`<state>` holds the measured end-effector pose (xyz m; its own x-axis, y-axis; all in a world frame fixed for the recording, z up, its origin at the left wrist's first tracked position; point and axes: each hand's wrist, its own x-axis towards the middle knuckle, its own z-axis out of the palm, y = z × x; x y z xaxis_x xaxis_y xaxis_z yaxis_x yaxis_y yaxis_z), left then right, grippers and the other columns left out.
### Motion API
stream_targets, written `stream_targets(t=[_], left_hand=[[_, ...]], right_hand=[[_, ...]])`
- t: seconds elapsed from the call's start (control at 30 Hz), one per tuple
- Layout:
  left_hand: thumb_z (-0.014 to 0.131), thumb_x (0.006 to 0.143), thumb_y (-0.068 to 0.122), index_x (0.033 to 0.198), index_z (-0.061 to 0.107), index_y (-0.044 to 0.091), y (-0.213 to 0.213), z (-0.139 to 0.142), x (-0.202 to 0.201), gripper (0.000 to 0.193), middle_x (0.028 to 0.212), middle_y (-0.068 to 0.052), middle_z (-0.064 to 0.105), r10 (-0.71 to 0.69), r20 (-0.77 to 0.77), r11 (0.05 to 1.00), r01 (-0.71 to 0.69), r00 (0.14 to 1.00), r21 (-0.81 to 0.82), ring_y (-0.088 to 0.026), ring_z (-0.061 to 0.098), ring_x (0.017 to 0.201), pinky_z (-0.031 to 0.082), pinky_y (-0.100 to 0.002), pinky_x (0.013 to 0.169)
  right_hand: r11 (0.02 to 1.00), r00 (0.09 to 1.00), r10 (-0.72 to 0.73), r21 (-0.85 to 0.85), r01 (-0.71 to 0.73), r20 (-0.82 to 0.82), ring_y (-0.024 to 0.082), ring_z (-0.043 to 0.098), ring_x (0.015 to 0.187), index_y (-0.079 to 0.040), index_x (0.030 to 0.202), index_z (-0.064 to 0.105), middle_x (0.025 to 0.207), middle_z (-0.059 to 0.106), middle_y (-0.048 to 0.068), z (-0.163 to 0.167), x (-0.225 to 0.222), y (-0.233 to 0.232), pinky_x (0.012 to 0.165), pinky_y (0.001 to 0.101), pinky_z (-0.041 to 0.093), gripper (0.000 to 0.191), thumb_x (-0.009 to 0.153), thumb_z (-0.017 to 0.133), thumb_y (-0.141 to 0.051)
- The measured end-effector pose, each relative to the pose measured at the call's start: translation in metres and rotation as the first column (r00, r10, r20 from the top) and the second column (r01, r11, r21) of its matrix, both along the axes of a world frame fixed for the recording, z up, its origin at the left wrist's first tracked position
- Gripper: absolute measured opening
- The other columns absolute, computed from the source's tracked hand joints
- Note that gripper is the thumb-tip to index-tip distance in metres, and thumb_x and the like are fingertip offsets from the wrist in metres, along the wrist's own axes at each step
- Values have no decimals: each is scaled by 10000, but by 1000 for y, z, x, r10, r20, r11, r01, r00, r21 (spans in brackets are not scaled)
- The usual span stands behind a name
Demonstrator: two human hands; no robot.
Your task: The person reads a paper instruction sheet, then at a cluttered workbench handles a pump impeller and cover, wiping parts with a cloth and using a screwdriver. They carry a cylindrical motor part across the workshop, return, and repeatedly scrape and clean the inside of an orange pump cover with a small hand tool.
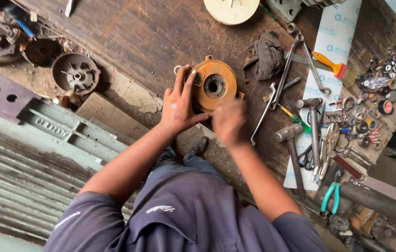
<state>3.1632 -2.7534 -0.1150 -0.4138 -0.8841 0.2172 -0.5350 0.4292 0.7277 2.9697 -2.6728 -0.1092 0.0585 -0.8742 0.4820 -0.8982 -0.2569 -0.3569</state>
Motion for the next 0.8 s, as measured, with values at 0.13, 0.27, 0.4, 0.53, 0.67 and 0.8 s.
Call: stream_targets(t=[0.13,0.27,0.4,0.53,0.67,0.8], left_hand=[[960,536,567,1540,326,29,1,1,-2,1304,1604,-208,316,-4,-8,1000,4,1000,-7,-370,516,1367,479,-469,894],[965,581,525,1559,331,47,1,3,-2,1260,1610,-199,325,6,5,1000,-7,1000,7,-349,535,1348,485,-458,885],[966,518,530,1544,319,40,3,4,-3,1308,1587,-202,330,2,-4,1000,-2,1000,7,-374,524,1336,478,-473,884],[968,519,525,1552,318,49,2,8,0,1310,1598,-187,325,-24,16,999,23,1000,29,-362,524,1337,477,-472,897],[975,486,541,1547,351,78,-24,17,12,1315,1602,-152,315,-138,97,990,141,986,-18,-346,496,1397,475,-479,932],[965,513,551,1587,345,122,-57,24,25,1312,1683,-156,249,-345,153,939,337,926,73,-374,463,1408,448,-525,1030]], right_hand=[[1000,997,-2,2,2,78,323,622,1053,44,1037,675,1103,659,190,11,4,-5,934,456,515,108,951,640,-10],[990,988,138,16,-138,-70,354,620,989,40,1044,687,1078,661,205,20,4,-8,892,455,523,166,901,652,-36],[991,989,-130,-28,132,64,335,630,1015,25,1009,680,1071,660,183,13,7,-4,924,443,518,107,922,644,-26],[997,996,77,-18,-76,43,312,634,1052,19,996,682,1080,666,159,4,-11,-5,967,421,514,89,930,653,-33],[977,909,-190,-18,212,372,288,638,1090,12,984,684,1089,673,135,11,-60,-10,1009,400,510,72,939,662,-40],[986,899,-163,90,138,407,304,630,1146,0,985,717,1146,675,149,14,-74,7,1039,407,504,70,946,661,-16]])
